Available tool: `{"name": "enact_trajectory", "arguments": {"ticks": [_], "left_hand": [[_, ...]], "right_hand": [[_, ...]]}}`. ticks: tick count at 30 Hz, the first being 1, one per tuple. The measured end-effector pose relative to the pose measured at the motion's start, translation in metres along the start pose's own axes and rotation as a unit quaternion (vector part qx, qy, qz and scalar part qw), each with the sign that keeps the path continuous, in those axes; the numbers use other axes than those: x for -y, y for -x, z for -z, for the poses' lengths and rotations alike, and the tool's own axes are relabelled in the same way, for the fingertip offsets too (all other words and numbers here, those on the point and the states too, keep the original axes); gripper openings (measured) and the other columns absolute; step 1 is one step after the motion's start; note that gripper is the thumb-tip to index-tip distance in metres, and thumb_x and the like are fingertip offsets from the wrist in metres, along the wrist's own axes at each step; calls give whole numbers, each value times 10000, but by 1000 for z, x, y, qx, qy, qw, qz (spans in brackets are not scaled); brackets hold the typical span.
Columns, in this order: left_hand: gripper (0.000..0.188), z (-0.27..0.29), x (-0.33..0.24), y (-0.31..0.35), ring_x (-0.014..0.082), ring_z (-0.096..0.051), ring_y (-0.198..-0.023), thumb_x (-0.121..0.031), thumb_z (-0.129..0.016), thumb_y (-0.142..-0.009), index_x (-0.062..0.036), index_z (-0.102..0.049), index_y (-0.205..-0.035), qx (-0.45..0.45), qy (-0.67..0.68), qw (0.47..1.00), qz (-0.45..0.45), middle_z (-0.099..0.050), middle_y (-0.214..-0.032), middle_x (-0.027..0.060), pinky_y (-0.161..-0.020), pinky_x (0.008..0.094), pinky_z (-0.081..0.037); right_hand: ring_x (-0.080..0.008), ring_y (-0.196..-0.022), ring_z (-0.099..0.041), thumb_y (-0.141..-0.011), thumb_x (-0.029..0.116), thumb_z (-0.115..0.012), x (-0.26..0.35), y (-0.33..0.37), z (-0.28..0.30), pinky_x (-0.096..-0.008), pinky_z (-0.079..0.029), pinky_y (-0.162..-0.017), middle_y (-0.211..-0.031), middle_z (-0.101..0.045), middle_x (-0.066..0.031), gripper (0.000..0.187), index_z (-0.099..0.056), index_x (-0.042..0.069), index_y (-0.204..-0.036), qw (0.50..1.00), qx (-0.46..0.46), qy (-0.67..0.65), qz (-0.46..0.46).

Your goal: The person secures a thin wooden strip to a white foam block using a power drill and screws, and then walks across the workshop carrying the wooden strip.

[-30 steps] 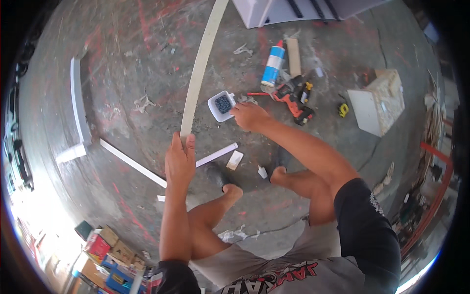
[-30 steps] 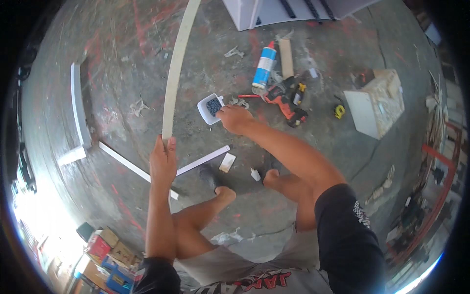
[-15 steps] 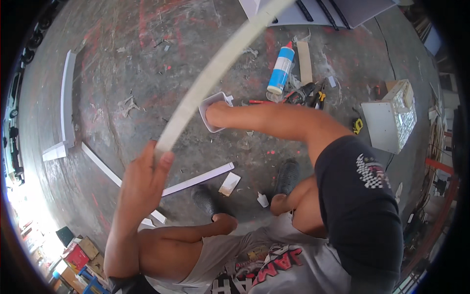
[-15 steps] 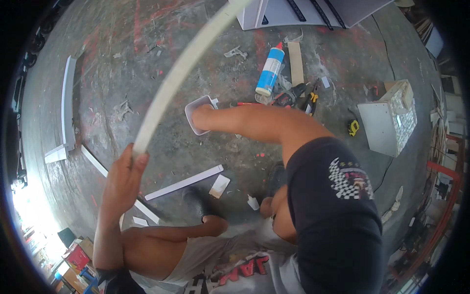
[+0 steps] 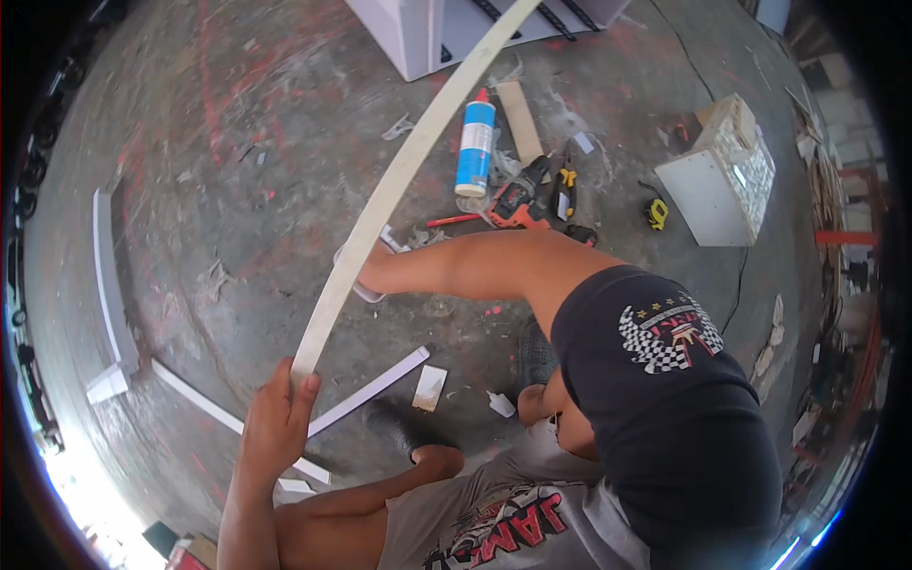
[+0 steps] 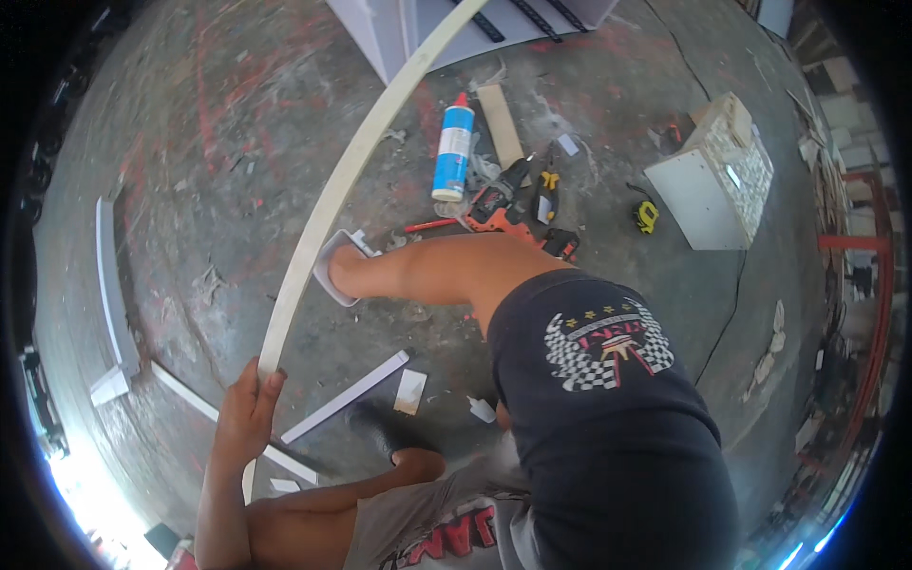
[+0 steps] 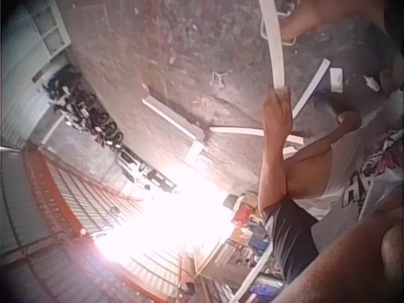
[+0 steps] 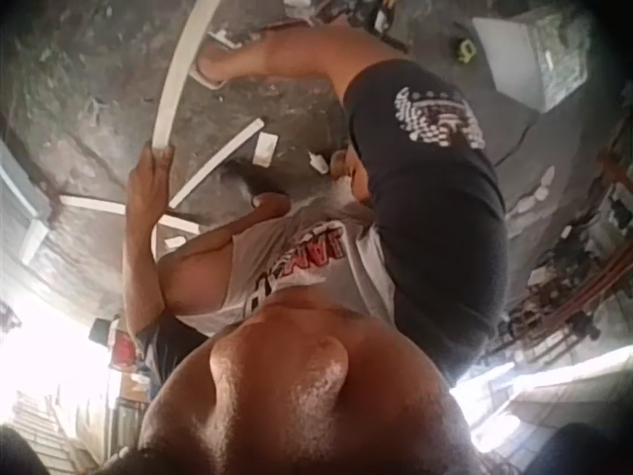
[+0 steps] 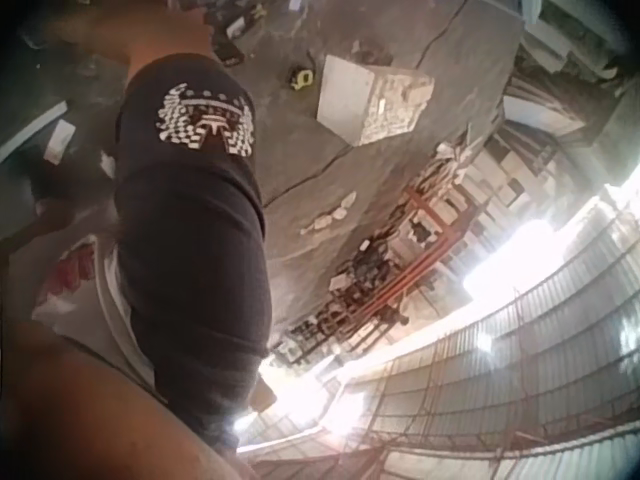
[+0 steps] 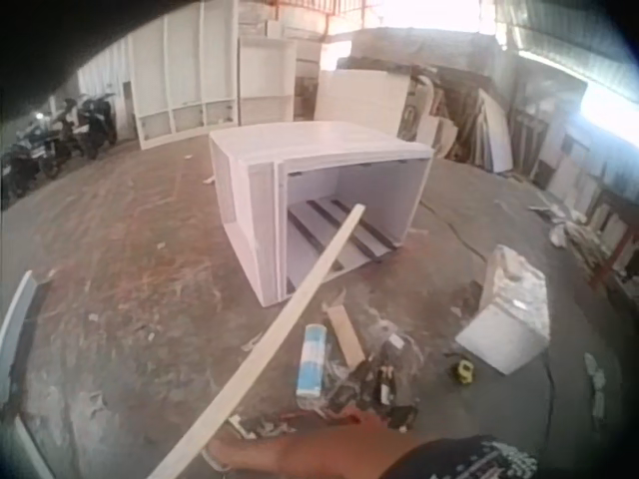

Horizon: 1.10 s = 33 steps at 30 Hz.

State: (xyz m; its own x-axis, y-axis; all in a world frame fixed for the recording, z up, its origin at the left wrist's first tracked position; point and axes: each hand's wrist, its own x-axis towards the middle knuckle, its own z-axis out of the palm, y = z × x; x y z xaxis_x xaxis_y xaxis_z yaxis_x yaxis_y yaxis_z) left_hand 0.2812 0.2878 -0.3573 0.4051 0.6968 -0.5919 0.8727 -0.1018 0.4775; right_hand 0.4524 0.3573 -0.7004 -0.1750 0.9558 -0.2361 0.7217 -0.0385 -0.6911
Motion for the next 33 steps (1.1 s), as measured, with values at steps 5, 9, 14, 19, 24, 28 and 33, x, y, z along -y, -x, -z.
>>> {"name": "enact_trajectory", "arguments": {"ticks": [5,9,14,19,24,28,33], "left_hand": [[451,-10,8,-14,427,-603,-653,-423,-482,-1063,24,-546,-1086,19,2,1000,-17,-594,-700,236,-614,464,-448],[448,-15,10,-26,429,-627,-681,-412,-468,-1071,29,-543,-1086,-17,-17,998,-53,-609,-725,241,-628,466,-461],[465,-29,32,-58,501,-642,-809,-421,-475,-1063,37,-543,-1098,-31,-47,997,-58,-639,-807,296,-672,526,-466],[469,-46,77,-93,544,-618,-864,-438,-475,-1056,26,-542,-1088,-56,-88,993,-62,-650,-864,324,-708,575,-460],[480,-75,133,-121,551,-612,-886,-458,-463,-1054,15,-535,-1082,-69,-88,988,-109,-651,-891,330,-727,591,-463],[510,-84,158,-131,544,-618,-922,-480,-453,-1052,21,-534,-1099,4,-77,993,-90,-655,-927,334,-758,584,-472],[525,-91,206,-117,523,-627,-981,-491,-453,-1046,19,-533,-1138,43,-106,989,-93,-656,-990,342,-821,575,-482]], "right_hand": [[-268,-832,-717,-807,198,-676,-4,2,28,-426,-562,-699,-898,-742,-112,129,-758,121,-870,980,101,167,50],[-282,-847,-730,-766,172,-713,-4,12,31,-418,-579,-707,-922,-753,-126,156,-776,114,-897,952,133,258,93],[-300,-866,-746,-716,141,-759,0,24,46,-408,-600,-716,-951,-766,-143,221,-797,105,-931,935,112,309,136],[-304,-803,-748,-750,146,-693,33,37,84,-434,-592,-650,-856,-758,-142,141,-783,81,-836,944,151,286,71],[-328,-765,-735,-736,113,-675,8,68,90,-479,-572,-604,-811,-743,-142,108,-762,78,-789,943,48,276,180],[-366,-720,-714,-799,160,-632,17,99,108,-500,-559,-586,-800,-723,-163,146,-725,50,-822,951,62,227,203],[-354,-771,-707,-890,224,-621,26,119,139,-462,-566,-634,-863,-720,-176,230,-691,17,-964,965,110,135,194]]}}
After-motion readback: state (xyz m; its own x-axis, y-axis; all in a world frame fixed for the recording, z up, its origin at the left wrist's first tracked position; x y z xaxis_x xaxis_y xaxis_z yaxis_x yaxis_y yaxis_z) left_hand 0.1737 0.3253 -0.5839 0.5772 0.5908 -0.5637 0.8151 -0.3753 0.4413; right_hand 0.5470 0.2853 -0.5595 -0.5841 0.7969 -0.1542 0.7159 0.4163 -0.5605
